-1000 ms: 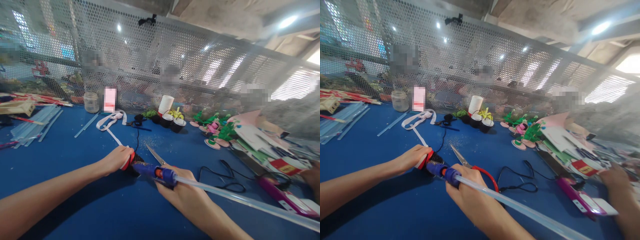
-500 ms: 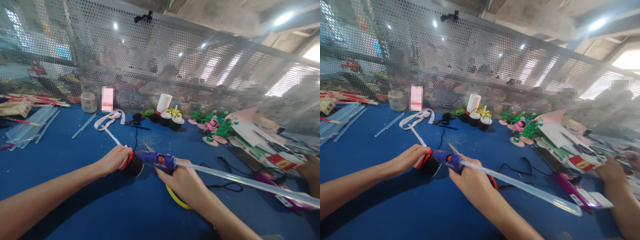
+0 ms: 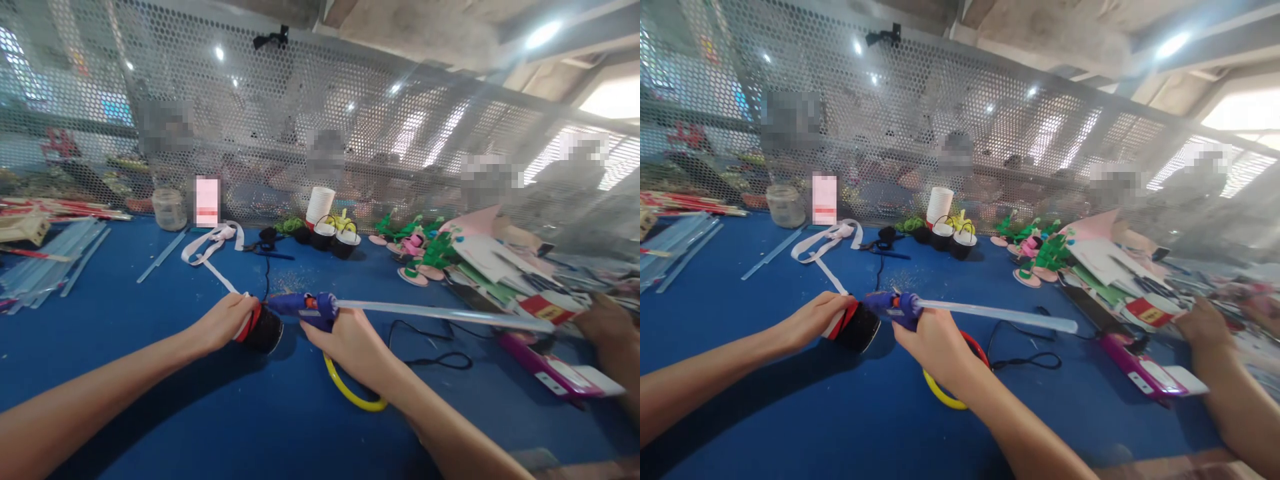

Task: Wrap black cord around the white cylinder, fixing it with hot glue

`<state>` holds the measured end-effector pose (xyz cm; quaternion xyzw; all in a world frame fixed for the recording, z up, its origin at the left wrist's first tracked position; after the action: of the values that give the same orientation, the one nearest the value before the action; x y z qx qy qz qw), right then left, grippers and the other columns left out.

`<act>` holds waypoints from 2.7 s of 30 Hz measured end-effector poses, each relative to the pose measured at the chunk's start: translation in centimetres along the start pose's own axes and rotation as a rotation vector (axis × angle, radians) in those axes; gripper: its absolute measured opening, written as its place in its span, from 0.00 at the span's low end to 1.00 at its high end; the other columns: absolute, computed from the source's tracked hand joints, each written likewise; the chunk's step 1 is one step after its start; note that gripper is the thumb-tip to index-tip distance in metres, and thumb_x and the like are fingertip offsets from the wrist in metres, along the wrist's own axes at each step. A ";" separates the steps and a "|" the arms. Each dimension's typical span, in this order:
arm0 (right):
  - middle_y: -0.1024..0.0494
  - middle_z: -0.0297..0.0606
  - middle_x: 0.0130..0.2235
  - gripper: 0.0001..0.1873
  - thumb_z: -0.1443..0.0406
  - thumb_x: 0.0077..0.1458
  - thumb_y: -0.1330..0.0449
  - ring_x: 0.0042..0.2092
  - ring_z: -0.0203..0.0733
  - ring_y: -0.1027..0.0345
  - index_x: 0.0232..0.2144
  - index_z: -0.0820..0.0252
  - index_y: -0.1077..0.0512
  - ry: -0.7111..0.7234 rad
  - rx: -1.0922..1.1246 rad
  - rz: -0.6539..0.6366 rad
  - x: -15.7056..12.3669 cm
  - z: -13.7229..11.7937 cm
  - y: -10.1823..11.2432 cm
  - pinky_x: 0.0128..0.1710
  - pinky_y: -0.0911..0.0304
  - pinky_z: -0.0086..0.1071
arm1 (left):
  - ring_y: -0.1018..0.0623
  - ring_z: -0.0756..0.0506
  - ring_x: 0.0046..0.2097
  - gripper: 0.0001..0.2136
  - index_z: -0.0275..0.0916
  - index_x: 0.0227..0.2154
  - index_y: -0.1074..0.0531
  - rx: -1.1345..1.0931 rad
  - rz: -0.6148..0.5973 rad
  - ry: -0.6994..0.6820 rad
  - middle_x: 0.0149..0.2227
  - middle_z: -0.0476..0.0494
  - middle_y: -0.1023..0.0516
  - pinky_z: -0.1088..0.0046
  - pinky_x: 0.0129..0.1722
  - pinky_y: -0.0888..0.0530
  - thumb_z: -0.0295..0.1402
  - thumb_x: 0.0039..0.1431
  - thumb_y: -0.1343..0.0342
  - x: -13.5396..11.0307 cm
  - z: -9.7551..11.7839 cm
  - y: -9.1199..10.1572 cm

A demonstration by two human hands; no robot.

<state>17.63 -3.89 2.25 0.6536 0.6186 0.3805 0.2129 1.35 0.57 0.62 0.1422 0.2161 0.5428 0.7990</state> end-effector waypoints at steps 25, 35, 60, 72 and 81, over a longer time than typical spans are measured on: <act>0.27 0.53 0.28 0.14 0.62 0.45 0.43 0.39 0.51 0.34 0.13 0.64 0.33 -0.330 -0.352 0.069 7.6 6.6 4.0 0.35 0.44 0.35 | 0.48 0.52 0.20 0.15 0.40 0.14 0.53 0.279 -0.033 -0.297 0.16 0.54 0.48 0.74 0.21 0.49 0.40 0.53 0.65 -1.5 0.6 -0.7; 0.30 0.34 0.18 0.23 0.54 0.51 0.53 0.24 0.33 0.37 0.15 0.62 0.32 0.198 0.080 -0.174 3.4 -2.5 -0.1 0.26 0.45 0.26 | 0.43 0.51 0.21 0.15 0.40 0.16 0.49 0.503 -0.029 -0.471 0.20 0.51 0.44 0.74 0.24 0.44 0.37 0.55 0.68 -2.3 1.4 -1.0; 0.33 0.31 0.23 0.09 0.61 0.48 0.47 0.25 0.31 0.39 0.23 0.61 0.38 0.129 0.733 0.210 2.5 -0.8 -1.2 0.28 0.43 0.27 | 0.40 0.52 0.20 0.10 0.36 0.19 0.37 -0.162 0.004 0.141 0.17 0.54 0.39 0.77 0.19 0.44 0.38 0.44 0.55 -1.2 0.0 -0.9; 0.32 0.31 0.20 0.09 0.63 0.48 0.47 0.24 0.32 0.38 0.20 0.61 0.38 0.077 0.601 0.173 3.0 -0.5 -1.9 0.26 0.42 0.27 | 0.48 0.54 0.20 0.16 0.38 0.14 0.48 -0.075 -0.183 -0.215 0.15 0.55 0.48 0.77 0.18 0.48 0.40 0.52 0.61 -2.5 0.9 -1.7; 0.32 0.32 0.20 0.08 0.64 0.48 0.47 0.23 0.32 0.38 0.20 0.61 0.38 0.052 0.571 0.093 3.1 -0.6 -2.4 0.26 0.42 0.27 | 0.49 0.54 0.21 0.16 0.38 0.14 0.51 0.051 -0.214 -0.328 0.16 0.55 0.50 0.77 0.20 0.48 0.38 0.54 0.64 -3.0 1.4 -1.6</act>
<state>15.45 -0.68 1.49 0.7048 0.6752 0.2172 -0.0133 2.41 -2.83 1.62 0.2250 0.1103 0.4185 0.8730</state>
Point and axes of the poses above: each hand's wrist, its own x-axis towards the middle knuckle, its own y-axis out of the back of the hand, z = x × y, the point moved 3 cm from there along x, towards the middle knuckle
